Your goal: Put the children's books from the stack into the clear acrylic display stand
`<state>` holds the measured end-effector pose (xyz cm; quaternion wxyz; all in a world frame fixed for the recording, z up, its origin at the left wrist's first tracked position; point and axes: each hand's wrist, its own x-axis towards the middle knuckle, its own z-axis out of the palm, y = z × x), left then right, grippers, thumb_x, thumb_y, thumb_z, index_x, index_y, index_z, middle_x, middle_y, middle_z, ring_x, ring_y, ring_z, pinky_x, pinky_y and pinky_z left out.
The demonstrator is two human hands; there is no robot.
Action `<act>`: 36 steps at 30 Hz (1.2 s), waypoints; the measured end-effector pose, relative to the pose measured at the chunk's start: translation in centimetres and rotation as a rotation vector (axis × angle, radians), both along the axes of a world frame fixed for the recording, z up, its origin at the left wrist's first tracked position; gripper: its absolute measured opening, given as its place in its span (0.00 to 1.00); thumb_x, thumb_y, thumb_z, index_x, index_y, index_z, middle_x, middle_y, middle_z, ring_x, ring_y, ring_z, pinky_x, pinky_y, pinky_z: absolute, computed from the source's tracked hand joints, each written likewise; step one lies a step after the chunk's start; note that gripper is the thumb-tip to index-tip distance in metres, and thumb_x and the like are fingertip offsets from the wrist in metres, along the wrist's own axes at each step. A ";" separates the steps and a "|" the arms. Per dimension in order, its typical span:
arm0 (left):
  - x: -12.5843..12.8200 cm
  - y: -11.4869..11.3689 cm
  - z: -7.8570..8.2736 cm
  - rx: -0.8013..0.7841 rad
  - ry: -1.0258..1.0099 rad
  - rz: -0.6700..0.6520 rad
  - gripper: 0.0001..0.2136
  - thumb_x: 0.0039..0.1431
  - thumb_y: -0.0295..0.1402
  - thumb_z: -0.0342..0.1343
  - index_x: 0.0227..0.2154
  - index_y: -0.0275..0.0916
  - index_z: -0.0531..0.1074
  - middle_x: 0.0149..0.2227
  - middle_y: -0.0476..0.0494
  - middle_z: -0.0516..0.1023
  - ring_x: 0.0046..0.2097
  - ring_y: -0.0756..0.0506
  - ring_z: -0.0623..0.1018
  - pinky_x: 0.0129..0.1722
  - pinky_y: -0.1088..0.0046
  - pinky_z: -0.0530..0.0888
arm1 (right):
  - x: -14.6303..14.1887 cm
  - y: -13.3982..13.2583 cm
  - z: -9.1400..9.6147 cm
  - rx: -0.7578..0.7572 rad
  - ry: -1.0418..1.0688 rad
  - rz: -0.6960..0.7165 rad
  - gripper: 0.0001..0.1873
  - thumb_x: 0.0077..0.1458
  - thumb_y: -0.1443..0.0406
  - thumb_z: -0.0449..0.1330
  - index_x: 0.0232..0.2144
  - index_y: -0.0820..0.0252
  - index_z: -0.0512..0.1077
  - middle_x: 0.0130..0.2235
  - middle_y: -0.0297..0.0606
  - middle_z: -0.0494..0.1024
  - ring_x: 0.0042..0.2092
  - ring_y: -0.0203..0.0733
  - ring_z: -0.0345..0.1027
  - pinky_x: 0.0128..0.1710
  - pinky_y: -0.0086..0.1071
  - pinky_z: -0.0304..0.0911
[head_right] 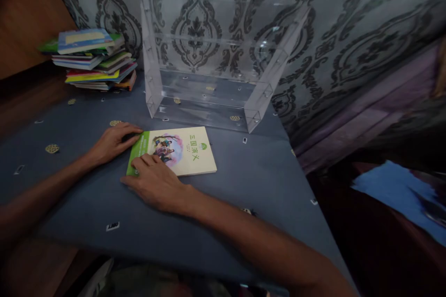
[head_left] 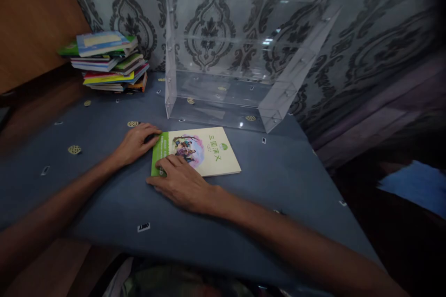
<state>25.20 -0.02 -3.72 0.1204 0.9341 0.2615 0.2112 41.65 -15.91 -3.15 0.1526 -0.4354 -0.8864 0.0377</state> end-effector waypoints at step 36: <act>3.8 -10.4 4.2 -0.046 0.514 -0.357 0.12 0.65 0.45 0.56 0.38 0.41 0.66 0.37 0.46 0.76 0.36 0.43 0.76 0.30 0.70 0.63 | 11.1 -10.5 -0.4 0.003 0.335 -0.201 0.11 0.63 0.63 0.60 0.28 0.59 0.73 0.45 0.45 0.74 0.49 0.47 0.67 0.49 0.43 0.64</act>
